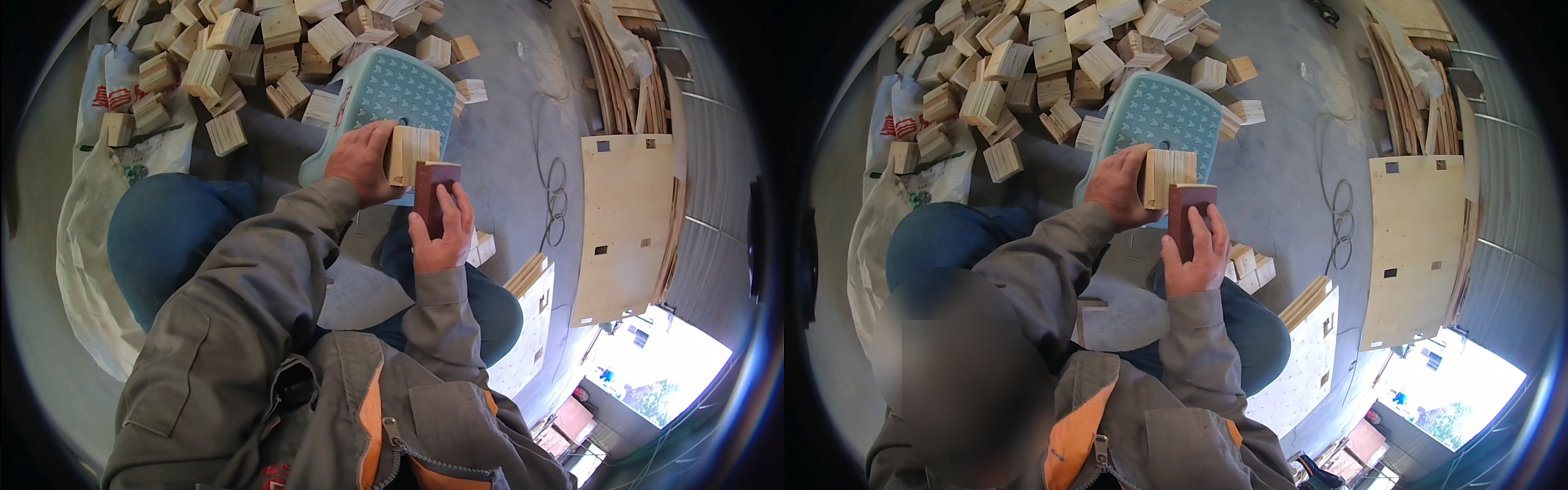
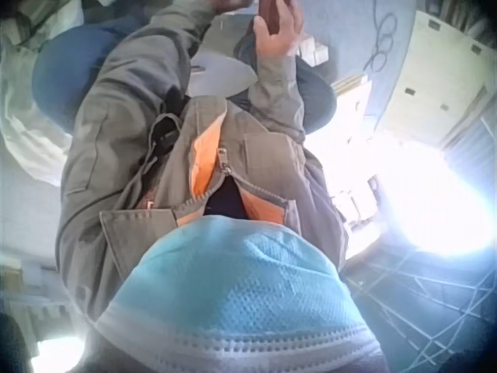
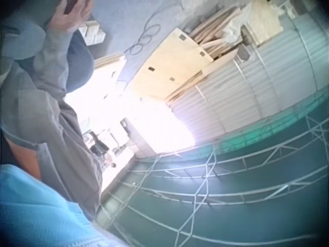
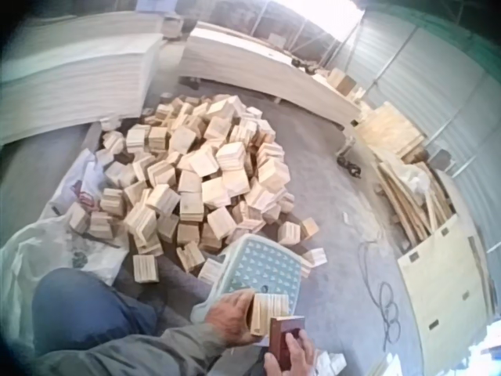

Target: The person sits on the floor and sands small wooden blocks using a sanding block. They pick up blocks from a pile, sand them on a small stool, and place the finished pieces into a nearby stack.

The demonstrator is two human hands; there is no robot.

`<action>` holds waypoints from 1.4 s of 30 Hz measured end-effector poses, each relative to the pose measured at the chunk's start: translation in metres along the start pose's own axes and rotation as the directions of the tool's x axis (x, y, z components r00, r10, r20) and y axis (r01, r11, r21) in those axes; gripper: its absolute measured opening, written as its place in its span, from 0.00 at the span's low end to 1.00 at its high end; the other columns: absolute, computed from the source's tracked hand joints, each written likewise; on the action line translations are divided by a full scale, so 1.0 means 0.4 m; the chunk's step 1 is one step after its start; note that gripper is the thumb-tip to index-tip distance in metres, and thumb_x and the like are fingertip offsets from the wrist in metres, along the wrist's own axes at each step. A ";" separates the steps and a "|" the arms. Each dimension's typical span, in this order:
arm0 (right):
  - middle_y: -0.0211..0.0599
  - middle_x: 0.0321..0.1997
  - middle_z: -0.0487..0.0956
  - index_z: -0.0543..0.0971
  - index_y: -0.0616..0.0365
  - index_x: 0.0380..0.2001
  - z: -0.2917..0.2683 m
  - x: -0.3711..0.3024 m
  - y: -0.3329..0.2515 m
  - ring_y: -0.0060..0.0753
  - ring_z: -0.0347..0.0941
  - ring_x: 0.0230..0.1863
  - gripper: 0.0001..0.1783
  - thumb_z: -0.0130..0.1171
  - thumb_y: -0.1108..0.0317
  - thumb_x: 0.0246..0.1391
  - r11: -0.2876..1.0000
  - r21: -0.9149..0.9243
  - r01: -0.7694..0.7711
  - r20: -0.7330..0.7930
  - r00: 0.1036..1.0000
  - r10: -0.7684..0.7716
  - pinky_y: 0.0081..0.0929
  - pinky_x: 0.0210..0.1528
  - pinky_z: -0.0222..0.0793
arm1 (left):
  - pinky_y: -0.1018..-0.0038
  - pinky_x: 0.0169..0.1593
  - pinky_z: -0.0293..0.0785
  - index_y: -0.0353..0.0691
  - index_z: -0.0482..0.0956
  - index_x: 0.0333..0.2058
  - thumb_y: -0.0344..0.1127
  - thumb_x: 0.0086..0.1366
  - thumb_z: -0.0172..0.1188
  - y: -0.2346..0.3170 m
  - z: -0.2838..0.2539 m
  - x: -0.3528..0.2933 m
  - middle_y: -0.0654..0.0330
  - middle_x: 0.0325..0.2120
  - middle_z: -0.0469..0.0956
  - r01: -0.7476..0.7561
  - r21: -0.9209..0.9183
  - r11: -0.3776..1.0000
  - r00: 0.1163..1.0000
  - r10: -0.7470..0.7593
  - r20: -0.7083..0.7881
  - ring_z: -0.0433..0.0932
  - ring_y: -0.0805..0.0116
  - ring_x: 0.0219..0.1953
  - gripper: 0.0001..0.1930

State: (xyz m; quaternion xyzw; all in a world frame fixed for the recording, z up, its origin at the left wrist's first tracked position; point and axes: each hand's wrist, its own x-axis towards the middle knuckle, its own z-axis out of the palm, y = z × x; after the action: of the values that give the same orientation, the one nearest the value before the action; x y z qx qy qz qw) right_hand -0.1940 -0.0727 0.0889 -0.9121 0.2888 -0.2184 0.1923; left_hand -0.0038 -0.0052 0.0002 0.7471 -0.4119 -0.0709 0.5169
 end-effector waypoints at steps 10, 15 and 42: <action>0.50 0.71 0.75 0.80 0.53 0.67 0.130 0.341 0.079 0.57 0.72 0.70 0.38 0.76 0.61 0.51 0.999 -0.025 0.035 -0.010 0.999 -0.035 0.48 0.73 0.67 | 0.52 0.68 0.71 0.42 0.66 0.69 0.47 0.43 0.85 -0.002 0.001 -0.003 0.47 0.61 0.76 -0.004 0.030 1.000 1.000 0.004 0.007 0.76 0.42 0.63 0.54; 0.50 0.70 0.77 0.75 0.66 0.69 0.130 0.470 0.131 0.45 0.76 0.68 0.38 0.74 0.62 0.60 0.970 0.167 -0.177 0.016 0.984 0.177 0.40 0.69 0.73 | 0.52 0.67 0.72 0.43 0.67 0.68 0.46 0.43 0.86 0.000 -0.006 0.002 0.47 0.61 0.76 -0.011 0.009 1.000 1.000 0.011 -0.001 0.77 0.42 0.63 0.54; 0.49 0.57 0.83 0.77 0.71 0.62 -0.284 0.277 0.194 0.41 0.83 0.54 0.27 0.66 0.62 0.69 -0.025 0.965 -0.261 0.220 0.757 0.615 0.40 0.55 0.81 | 0.55 0.72 0.70 0.40 0.57 0.76 0.44 0.43 0.89 0.027 -0.026 0.016 0.42 0.67 0.71 0.068 -0.038 0.997 0.959 -0.055 0.278 0.71 0.40 0.69 0.64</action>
State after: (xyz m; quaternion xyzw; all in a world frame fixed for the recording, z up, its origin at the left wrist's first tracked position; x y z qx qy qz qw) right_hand -0.2044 -0.2249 0.1780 -0.3788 0.3762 -0.3989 0.7456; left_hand 0.0000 -0.0037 0.0159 0.7299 -0.4548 -0.2003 0.4693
